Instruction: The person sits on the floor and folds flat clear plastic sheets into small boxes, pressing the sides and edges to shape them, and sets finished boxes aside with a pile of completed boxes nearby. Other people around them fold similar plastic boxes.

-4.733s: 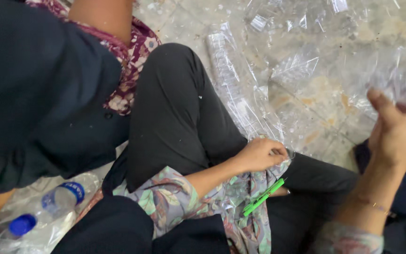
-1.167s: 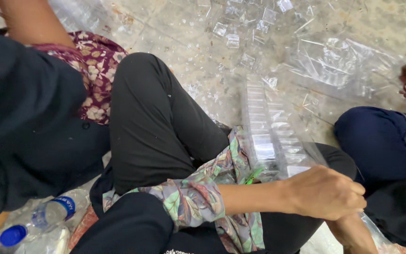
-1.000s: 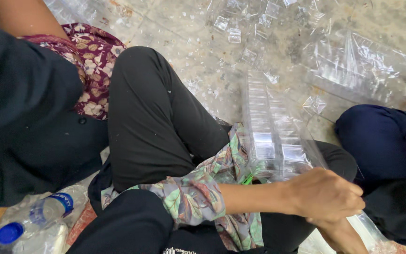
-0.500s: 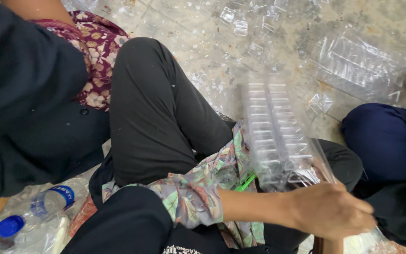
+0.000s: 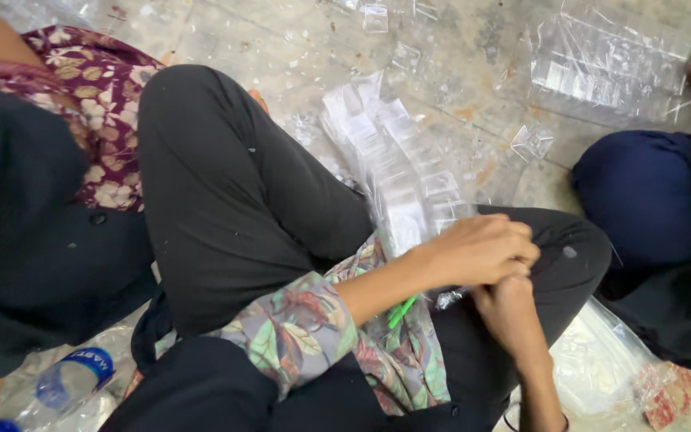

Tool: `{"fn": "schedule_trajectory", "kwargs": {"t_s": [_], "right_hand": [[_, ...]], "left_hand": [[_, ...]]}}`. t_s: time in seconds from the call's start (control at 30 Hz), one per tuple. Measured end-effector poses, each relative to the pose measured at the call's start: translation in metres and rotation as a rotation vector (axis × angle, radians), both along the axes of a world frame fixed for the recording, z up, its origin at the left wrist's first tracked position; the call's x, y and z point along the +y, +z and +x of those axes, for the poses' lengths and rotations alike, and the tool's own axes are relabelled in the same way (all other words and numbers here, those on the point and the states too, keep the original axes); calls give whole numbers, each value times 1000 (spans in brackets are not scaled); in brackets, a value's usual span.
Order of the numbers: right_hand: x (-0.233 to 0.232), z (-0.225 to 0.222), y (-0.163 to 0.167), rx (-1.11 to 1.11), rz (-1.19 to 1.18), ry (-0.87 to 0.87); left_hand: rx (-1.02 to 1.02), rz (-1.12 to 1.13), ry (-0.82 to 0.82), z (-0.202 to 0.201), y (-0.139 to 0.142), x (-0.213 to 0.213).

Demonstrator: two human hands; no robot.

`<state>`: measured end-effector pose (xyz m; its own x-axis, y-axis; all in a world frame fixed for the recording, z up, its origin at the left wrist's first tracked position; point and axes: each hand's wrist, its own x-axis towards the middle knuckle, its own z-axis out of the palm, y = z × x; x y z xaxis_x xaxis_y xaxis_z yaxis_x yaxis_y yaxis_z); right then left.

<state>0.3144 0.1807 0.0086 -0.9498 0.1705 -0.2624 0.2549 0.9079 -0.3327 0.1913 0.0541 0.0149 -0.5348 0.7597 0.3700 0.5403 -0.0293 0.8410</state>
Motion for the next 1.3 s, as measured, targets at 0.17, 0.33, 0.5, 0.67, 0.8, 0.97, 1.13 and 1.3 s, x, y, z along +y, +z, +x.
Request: {"fn": "schedule_trajectory", "kwargs": {"t_s": [0.17, 0.33, 0.5, 0.67, 0.8, 0.97, 1.13, 1.3], "right_hand": [[19, -23, 63, 4, -198, 84], [103, -25, 67, 173, -228, -365], [211, -7, -14, 90, 325, -354], [251, 27, -85, 172, 460, -393], [249, 40, -94, 309, 412, -310], [235, 46, -93, 472, 430, -415], [232, 59, -72, 634, 108, -555], [227, 53, -26, 815, -471, -836]], "left_hand": [[-64, -303, -38, -12, -10, -15], [-9, -398, -125, -6, -12, -14], [130, -327, -150, 11, -20, -14], [-10, -217, -322, 40, -25, -2], [-86, -358, -531, 63, -17, 1], [-189, -399, -568, 48, -2, -9], [-287, -306, -563, 25, 15, -40], [-386, -231, -456, -8, 26, -69]]}}
